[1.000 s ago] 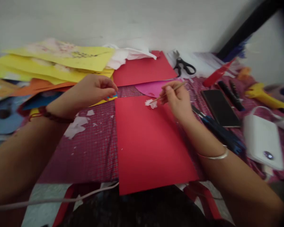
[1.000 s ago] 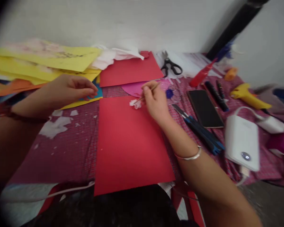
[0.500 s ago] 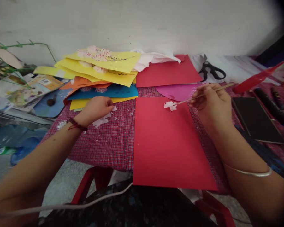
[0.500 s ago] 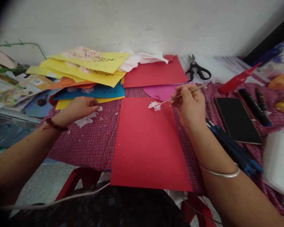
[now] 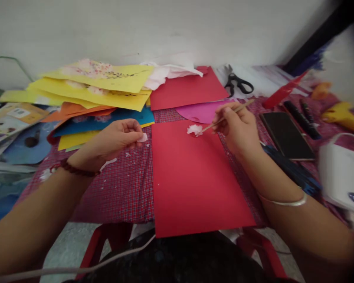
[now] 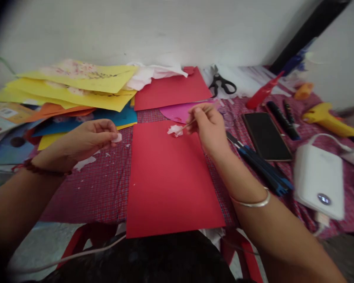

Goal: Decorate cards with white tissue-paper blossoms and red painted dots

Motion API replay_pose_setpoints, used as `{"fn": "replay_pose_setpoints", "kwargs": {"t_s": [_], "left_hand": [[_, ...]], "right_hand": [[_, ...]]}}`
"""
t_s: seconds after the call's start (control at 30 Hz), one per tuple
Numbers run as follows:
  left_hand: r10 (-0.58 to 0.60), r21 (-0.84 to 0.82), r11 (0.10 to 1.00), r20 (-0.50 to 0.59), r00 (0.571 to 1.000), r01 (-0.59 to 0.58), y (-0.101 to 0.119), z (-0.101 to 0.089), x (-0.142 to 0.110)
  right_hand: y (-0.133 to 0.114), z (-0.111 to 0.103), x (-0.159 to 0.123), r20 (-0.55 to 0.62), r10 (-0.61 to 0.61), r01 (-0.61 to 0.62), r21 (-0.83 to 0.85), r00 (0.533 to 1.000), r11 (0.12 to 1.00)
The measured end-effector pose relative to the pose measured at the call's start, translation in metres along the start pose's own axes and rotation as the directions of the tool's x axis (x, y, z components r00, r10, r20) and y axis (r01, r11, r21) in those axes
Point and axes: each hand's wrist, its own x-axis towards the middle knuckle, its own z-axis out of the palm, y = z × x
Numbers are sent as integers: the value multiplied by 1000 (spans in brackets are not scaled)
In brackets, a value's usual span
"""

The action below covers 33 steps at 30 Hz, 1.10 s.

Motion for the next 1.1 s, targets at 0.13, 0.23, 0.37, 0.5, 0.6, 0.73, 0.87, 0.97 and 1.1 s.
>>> {"fn": "replay_pose_setpoints", "kwargs": {"t_s": [0.13, 0.23, 0.37, 0.5, 0.6, 0.73, 0.87, 0.97, 1.1], "left_hand": [[53, 25, 998, 106, 993, -56, 8, 26, 15], [109, 79, 989, 140, 984, -121, 13, 44, 31], [185, 26, 981, 162, 969, -191, 23, 65, 49], [208, 33, 976, 170, 963, -216, 31, 76, 59], [237, 31, 968, 187, 953, -247, 28, 78, 65], [273, 78, 951, 242, 931, -299, 22, 75, 69], [281, 177, 921, 320, 905, -348, 36, 76, 62], [311, 208, 887, 392, 866, -413, 51, 85, 61], [358, 213, 847, 449, 819, -487, 49, 99, 81]], "right_hand": [[2, -1, 2, 5, -40, 40, -96, 999, 995], [5, -1, 3, 29, -55, 59, -149, 998, 987], [11, -1, 3, 63, -85, 95, -170, 994, 981], [16, -5, 6, 76, -125, 139, -224, 989, 965], [19, -9, 8, 66, -143, 156, -273, 987, 949], [23, -11, 11, 59, -159, 169, -271, 985, 948], [24, -11, 12, 57, -154, 164, -263, 986, 951], [23, -10, 12, 28, -143, 145, -249, 989, 958], [20, -10, 12, 21, -134, 135, -226, 991, 965]]}}
